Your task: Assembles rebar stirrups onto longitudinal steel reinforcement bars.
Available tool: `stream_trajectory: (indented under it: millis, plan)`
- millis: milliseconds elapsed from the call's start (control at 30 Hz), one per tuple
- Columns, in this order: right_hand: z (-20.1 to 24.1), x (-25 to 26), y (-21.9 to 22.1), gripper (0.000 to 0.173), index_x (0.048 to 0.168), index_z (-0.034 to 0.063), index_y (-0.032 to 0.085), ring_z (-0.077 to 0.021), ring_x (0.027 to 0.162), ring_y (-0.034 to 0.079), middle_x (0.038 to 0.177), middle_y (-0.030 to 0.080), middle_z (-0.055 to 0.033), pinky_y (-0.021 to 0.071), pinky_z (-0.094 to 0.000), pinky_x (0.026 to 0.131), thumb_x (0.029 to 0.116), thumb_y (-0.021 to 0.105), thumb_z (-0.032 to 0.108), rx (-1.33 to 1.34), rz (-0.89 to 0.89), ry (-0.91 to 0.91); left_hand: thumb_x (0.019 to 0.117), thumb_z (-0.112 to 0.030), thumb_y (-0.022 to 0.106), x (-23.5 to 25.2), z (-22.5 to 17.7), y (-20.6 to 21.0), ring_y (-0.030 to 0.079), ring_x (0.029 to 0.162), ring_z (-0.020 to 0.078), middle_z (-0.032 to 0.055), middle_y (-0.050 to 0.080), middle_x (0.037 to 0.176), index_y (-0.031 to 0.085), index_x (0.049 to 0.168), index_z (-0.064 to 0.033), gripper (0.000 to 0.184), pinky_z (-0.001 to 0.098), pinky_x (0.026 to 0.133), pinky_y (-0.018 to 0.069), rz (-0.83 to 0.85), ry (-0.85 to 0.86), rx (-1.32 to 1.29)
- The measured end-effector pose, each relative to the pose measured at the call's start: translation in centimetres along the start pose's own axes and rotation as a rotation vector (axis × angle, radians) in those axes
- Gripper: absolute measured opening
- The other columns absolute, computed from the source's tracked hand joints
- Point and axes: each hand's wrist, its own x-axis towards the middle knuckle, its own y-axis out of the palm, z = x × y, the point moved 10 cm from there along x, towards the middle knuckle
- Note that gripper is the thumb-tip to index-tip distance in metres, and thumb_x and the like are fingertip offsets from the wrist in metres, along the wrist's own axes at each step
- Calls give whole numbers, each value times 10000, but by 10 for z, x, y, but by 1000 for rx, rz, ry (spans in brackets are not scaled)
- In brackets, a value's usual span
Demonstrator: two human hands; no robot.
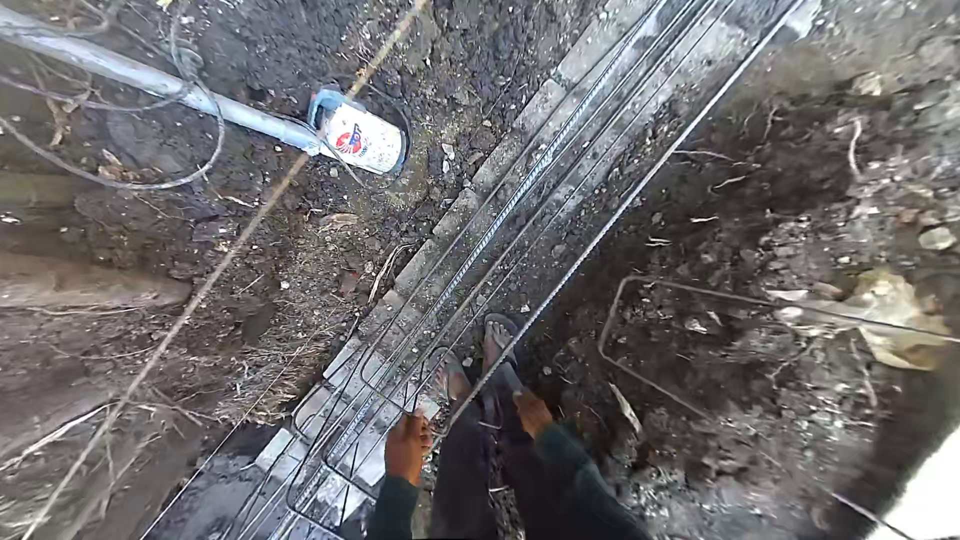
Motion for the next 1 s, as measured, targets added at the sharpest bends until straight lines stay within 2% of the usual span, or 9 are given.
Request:
stream_trajectory:
  millis: [33, 100, 133, 200, 500, 667, 767, 833, 1000]
  plan:
    - [-4, 17, 27, 521, 1503, -51, 428, -367, 1301, 589, 1441, 561, -264, 459, -520, 1108, 1144, 328, 313, 102, 43, 88, 1122, -217, 407, -2, -4, 0, 646, 705, 170, 150, 670, 901, 618, 1122, 81, 365, 333, 669, 557, 3, 15, 7]
    - [-10, 29, 68, 468, 1444, -3, 477, -276, 952, 711, 1163, 706, -193, 572, -441, 840, 1149, 317, 324, 294, 76, 184, 1116, -194, 415, -5, -8, -5, 661, 715, 158, 135, 679, 902, 627, 1112, 71, 340, 318, 672, 567, 7, 39, 11]
    - [-12, 28, 78, 421, 1392, -10, 524, -245, 786, 684, 992, 706, -174, 568, -409, 724, 1144, 355, 284, 317, 76, 176, 1111, -182, 424, -6, -9, -8, 663, 714, 151, 124, 683, 897, 635, 1104, 66, 326, 307, 670, 567, 11, 58, 11]
    - [-12, 19, 88, 378, 1297, -21, 593, -183, 633, 612, 796, 649, -108, 536, -351, 625, 1134, 385, 250, 284, 105, 106, 1095, -161, 445, -5, -10, -9, 672, 705, 132, 99, 697, 871, 644, 1056, 46, 290, 290, 674, 575, 30, 107, 30]
    - [5, -2, 116, 347, 975, -46, 594, -108, 446, 469, 549, 463, 2, 483, -283, 501, 1128, 345, 142, 553, 47, 1, 1049, -152, 519, -3, 1, 2, 706, 752, 123, 74, 732, 884, 694, 1009, 15, 245, 298, 747, 599, 52, 195, 137]
    - [6, -4, 121, 352, 1262, -69, 579, -159, 617, 506, 768, 528, -78, 488, -343, 614, 1135, 347, 163, 410, 42, 33, 1050, -127, 514, -7, 8, 8, 709, 750, 124, 79, 731, 872, 688, 1019, 34, 239, 295, 749, 605, 12, 233, 80]
    - [5, -5, 131, 353, 1285, -39, 526, -134, 511, 469, 662, 458, -30, 463, -314, 502, 1144, 299, 193, 603, 42, 44, 1046, -99, 501, -4, 8, 11, 713, 735, 127, 83, 737, 859, 689, 1016, 43, 238, 292, 738, 610, -9, 261, 49]
    - [-3, -1, 151, 371, 1301, 57, 464, -155, 490, 479, 644, 432, -15, 486, -341, 482, 1155, 233, 307, 770, 122, 130, 1052, -92, 500, 2, 10, 10, 732, 766, 152, 110, 744, 886, 688, 1033, 55, 239, 309, 762, 623, -17, 247, 16]
    - [-9, 3, 153, 442, 1323, 94, 557, -190, 598, 558, 776, 550, -61, 503, -360, 553, 1152, 233, 342, 716, 211, 188, 1035, -95, 546, 15, 23, 1, 725, 830, 179, 142, 735, 968, 703, 1103, 61, 232, 335, 822, 611, -92, 232, -30]
